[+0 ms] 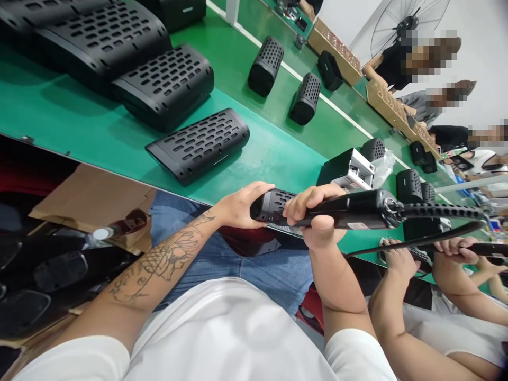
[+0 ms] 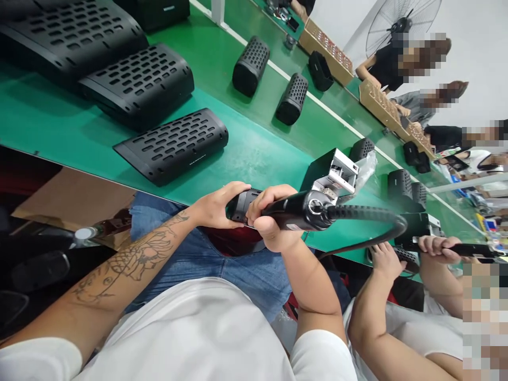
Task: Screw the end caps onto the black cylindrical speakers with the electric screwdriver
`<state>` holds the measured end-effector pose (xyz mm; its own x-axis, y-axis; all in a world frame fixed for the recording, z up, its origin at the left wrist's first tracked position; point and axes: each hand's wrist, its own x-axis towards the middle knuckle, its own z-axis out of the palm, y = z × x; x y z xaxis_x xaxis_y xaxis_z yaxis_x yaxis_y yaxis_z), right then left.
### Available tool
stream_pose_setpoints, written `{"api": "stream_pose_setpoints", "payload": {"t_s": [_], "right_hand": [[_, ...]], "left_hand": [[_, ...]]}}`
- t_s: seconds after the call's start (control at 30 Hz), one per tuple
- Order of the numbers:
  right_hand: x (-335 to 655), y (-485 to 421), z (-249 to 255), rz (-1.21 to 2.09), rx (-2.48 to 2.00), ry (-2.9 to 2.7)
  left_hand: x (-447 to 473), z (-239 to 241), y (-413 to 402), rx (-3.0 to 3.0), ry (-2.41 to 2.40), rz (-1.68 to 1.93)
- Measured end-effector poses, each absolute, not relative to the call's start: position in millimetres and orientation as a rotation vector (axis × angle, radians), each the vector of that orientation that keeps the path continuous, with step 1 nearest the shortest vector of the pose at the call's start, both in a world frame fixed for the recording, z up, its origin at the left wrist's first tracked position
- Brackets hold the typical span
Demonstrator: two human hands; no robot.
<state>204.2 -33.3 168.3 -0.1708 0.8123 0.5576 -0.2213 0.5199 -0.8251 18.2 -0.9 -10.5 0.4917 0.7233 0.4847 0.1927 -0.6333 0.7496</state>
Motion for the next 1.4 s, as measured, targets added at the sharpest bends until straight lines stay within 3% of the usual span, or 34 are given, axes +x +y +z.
{"api": "stream_pose_setpoints", "payload": {"t_s": [0.63, 0.8, 0.93, 1.17, 1.4], "right_hand": [[212.4, -39.4, 144.9, 1.17, -0.609, -1.504], [222.3, -53.1, 153.6, 1.121, -0.613, -1.465], [262.0, -54.3, 180.4, 0.828, -0.614, -1.32], [375.7, -3.3, 183.4, 0.134, -0.961, -1.095], [417.3, 39.7, 147.1, 0.032, -1.045, -1.02]], "left_hand": [[18.4, -9.4, 1.7, 2.156, 0.783, 1.091], [27.1, -16.6, -35.7, 2.22, 1.054, 1.176], [41.6, -31.8, -97.5, 2.277, 1.425, 1.327], [57.4, -33.4, -145.5, 2.26, 1.442, 1.268], [78.7, -39.2, -144.3, 2.068, 1.378, 1.461]]}}
